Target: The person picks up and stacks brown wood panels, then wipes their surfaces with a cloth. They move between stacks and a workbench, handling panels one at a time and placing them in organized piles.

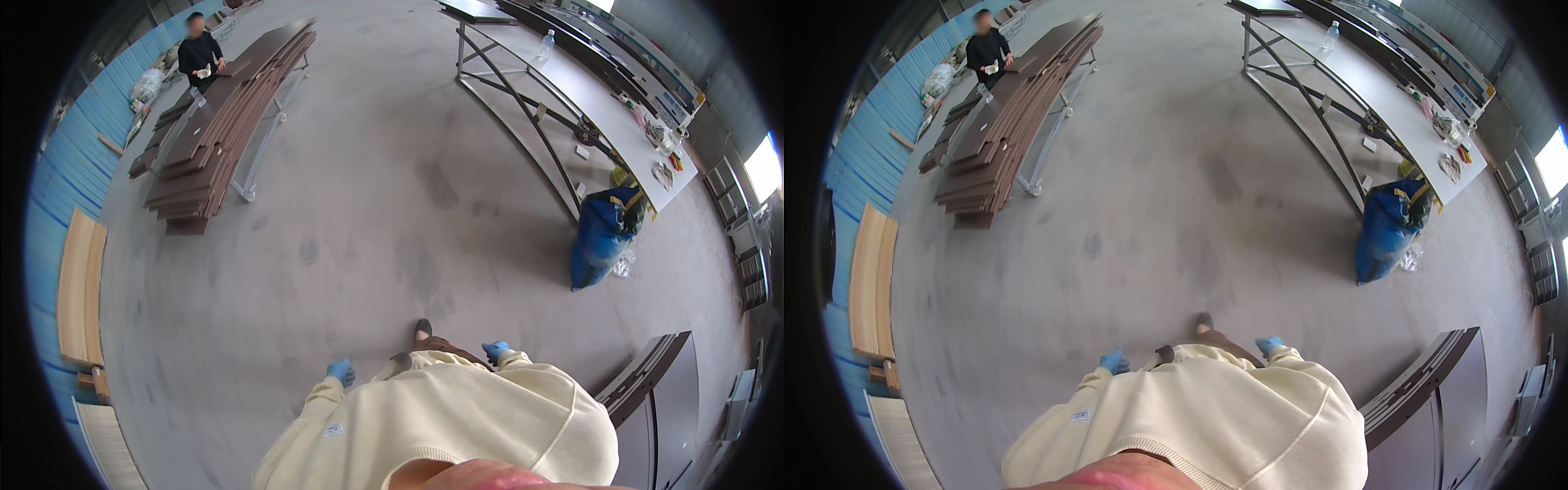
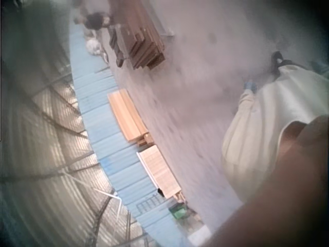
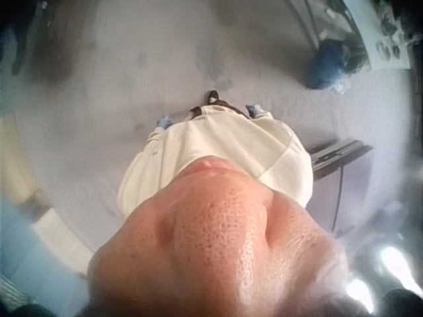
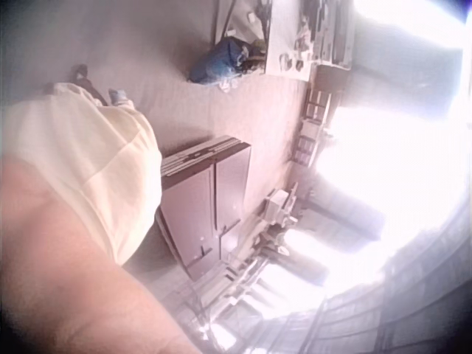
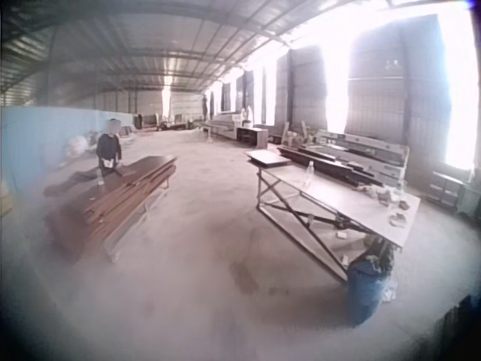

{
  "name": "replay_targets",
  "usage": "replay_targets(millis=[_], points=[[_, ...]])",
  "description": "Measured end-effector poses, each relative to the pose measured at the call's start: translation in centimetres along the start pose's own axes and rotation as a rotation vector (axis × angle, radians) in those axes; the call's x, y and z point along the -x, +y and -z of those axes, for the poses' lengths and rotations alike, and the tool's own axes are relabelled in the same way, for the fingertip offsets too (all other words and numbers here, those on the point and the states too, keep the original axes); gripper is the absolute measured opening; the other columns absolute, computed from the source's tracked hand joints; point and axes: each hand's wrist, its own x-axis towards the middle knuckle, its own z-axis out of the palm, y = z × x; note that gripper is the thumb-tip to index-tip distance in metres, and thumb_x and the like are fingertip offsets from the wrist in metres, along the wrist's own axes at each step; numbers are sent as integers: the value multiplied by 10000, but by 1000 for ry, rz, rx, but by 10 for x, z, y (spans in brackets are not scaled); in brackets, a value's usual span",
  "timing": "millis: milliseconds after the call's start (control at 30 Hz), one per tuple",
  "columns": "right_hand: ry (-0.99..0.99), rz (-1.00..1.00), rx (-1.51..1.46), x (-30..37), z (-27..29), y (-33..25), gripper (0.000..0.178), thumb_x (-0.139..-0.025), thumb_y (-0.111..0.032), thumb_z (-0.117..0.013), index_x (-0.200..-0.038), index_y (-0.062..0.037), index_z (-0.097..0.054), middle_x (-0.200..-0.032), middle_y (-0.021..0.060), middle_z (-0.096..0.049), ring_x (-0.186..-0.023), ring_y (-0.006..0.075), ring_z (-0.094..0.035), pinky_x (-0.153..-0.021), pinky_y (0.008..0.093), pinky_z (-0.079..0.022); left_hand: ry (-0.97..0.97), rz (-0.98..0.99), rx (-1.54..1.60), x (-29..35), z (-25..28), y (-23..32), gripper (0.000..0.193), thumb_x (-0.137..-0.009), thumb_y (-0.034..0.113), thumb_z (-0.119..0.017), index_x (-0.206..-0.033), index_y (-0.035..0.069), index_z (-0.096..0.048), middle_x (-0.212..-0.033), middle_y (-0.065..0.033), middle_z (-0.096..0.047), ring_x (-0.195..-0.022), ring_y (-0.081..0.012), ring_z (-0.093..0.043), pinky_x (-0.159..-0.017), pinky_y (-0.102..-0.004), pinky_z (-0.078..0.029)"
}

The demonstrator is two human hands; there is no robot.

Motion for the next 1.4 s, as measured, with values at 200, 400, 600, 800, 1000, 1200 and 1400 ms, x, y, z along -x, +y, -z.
replay_targets(millis=[200,400,600,800,1000,1200,1400], points=[[164,452,306,-30,110,-243,580,-944,-516,-608,-1211,-19,-741,-1225,213,-731,-1146,344,-701,-1005,427,-527,110,33,-18,-14,-26,134,309,-943,277,-554,-1067,11,-653,-984,-189,-716,-846,-359,-711,-748,-505,-587],[122,459,17,-96,215,-434,579,-936,-490,-634,-1260,-18,-721,-1288,211,-707,-1271,357,-635,-1081,422,-476,50,-14,-291,-99,-91,310,355,-974,225,-499,-1173,-36,-632,-1168,-243,-696,-986,-426,-711,-836,-532,-591],[161,216,-16,-175,312,-506,580,-937,-461,-639,-1281,1,-701,-1306,216,-697,-1268,371,-635,-1080,432,-476,-9,-3,-309,-207,-188,530,315,-995,267,-533,-1073,-10,-662,-1010,-195,-708,-845,-360,-709,-722,-482,-596],[327,59,-366,-233,390,-498,529,-947,-463,-639,-1192,-4,-734,-1176,181,-746,-1094,331,-714,-955,416,-543,58,-144,-494,-283,-343,805,295,-983,320,-594,-785,106,-640,-652,-37,-598,-507,-198,-565,-471,-383,-494],[379,-207,-901,-356,464,-478,348,-962,-392,-660,-892,-52,-688,-724,41,-638,-619,181,-604,-551,368,-493,-297,-364,-457,-330,-559,1045,282,-999,312,-588,-793,123,-624,-690,-12,-618,-539,-152,-577,-498,-354,-496],[658,36,-839,-480,688,-621,377,-932,-345,-679,-1040,13,-729,-857,119,-718,-759,256,-688,-707,379,-555,-338,-305,-578,-320,-731,1160,428,-1039,385,-568,-1257,28,-660,-1194,-149,-731,-1026,-293,-726,-907,-450,-586],[799,325,-706,-521,960,-816,514,-914,-371,-705,-1263,5,-691,-1207,208,-733,-1149,295,-700,-992,377,-529,-271,-124,-632,-363,-805,1236,454,-1054,383,-540,-1282,6,-650,-1226,-182,-721,-1045,-346,-721,-945,-490,-575]])
